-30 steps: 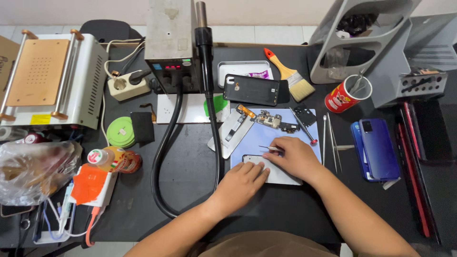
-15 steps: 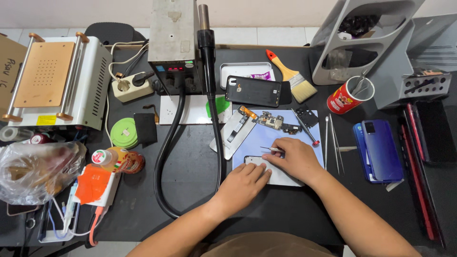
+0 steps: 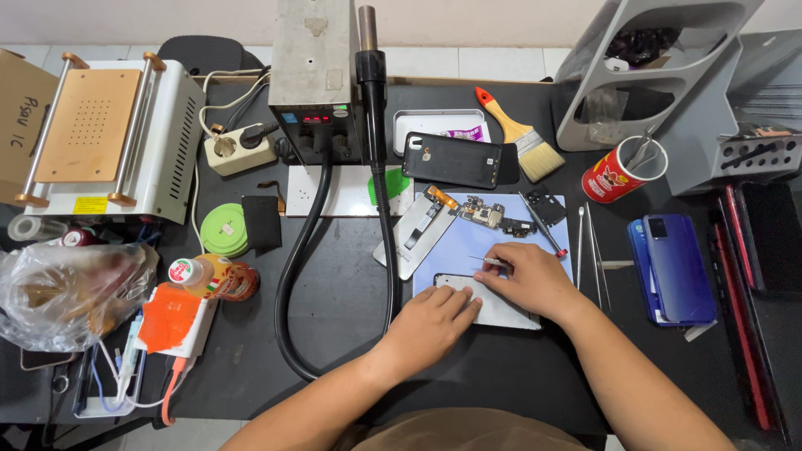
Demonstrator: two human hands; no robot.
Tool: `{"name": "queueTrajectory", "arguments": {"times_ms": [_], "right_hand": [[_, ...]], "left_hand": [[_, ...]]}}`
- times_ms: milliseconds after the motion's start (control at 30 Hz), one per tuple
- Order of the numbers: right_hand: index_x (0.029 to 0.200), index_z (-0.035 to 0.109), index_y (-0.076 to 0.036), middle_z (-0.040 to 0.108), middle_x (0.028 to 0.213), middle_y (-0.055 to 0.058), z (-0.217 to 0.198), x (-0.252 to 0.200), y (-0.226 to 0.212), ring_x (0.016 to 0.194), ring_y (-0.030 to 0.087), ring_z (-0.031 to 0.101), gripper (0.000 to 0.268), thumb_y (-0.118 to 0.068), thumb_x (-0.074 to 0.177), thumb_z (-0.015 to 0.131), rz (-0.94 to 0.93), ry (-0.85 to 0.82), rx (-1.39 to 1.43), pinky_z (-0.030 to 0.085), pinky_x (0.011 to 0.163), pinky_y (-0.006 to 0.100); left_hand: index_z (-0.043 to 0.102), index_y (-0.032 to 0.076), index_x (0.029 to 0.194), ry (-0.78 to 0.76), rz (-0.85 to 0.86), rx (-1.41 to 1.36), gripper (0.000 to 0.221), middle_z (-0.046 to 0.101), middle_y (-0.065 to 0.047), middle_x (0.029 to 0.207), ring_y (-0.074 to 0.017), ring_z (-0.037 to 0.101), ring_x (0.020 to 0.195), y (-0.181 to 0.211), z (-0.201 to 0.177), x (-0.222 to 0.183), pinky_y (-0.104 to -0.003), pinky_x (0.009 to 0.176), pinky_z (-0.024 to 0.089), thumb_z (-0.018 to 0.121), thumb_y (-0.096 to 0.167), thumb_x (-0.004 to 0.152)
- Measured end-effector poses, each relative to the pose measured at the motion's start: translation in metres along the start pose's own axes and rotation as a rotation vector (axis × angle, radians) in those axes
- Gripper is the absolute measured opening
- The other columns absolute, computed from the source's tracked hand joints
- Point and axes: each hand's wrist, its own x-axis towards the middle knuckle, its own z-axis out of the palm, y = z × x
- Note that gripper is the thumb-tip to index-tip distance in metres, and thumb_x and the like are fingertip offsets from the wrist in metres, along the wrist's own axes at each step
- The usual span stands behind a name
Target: The person uses a metal spudger to pry and separate the screen assembly from the smartphone frame. They then use a brush to sweep debris from the frame's interior.
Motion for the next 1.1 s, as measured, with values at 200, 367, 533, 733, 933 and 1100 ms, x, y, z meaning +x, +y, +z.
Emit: {"name": "queueTrajectory", "arguments": {"times_ms": [200,367,533,733,933,1100], "right_hand": [[0.086,0.074,-0.01,0.072,0.073,0.003,0.011,-0.004,-0.005,0.071,0.022,0.07,0.037,-0.046,0.078,0.079,-0.008,0.11,-0.073,0.053,0.063,0.036],[0.085,0.074,-0.009,0.073,0.076,0.005,0.007,-0.001,-0.002,0.071,0.022,0.07,0.036,-0.044,0.078,0.079,-0.024,0.072,-0.027,0.053,0.063,0.036],[0.088,0.074,-0.009,0.074,0.078,0.005,-0.002,0.002,0.005,0.065,0.024,0.068,0.034,-0.04,0.078,0.079,0.006,-0.039,0.04,0.053,0.061,0.036],[0.079,0.072,-0.009,0.072,0.074,0.004,0.011,-0.001,-0.001,0.071,0.021,0.07,0.036,-0.044,0.078,0.081,-0.025,0.104,-0.028,0.053,0.063,0.035],[0.077,0.069,-0.008,0.069,0.072,0.005,0.019,-0.003,-0.004,0.069,0.023,0.069,0.041,-0.047,0.077,0.082,-0.02,0.157,-0.091,0.052,0.061,0.037],[0.079,0.072,-0.007,0.071,0.074,0.006,0.011,-0.001,0.002,0.069,0.024,0.069,0.036,-0.042,0.079,0.081,-0.028,0.071,-0.039,0.052,0.061,0.037]], "left_hand": [[0.066,0.002,0.129,-0.015,0.002,0.024,0.048,0.067,-0.01,0.119,-0.0238,0.062,0.101,0.001,0.002,-0.001,-0.037,0.092,0.052,0.062,0.014,0.083],[0.066,0.001,0.128,-0.022,0.0,0.014,0.047,0.067,-0.011,0.12,-0.0241,0.062,0.102,0.0,0.002,-0.002,-0.037,0.093,0.052,0.062,0.014,0.083],[0.066,0.002,0.128,-0.028,-0.004,0.018,0.048,0.067,-0.011,0.122,-0.0243,0.062,0.101,0.0,0.002,-0.002,-0.038,0.093,0.052,0.062,0.014,0.082],[0.065,0.001,0.129,-0.028,0.005,0.019,0.048,0.066,-0.012,0.124,-0.0244,0.062,0.103,0.0,0.003,-0.001,-0.038,0.093,0.052,0.061,0.015,0.084],[0.065,0.002,0.129,-0.027,-0.005,0.035,0.048,0.066,-0.011,0.122,-0.0237,0.062,0.104,0.001,0.002,-0.001,-0.038,0.094,0.052,0.06,0.015,0.083],[0.065,0.001,0.131,-0.078,-0.006,-0.014,0.048,0.066,-0.011,0.123,-0.0246,0.061,0.104,0.001,0.001,-0.001,-0.037,0.093,0.051,0.06,0.014,0.085]]}}
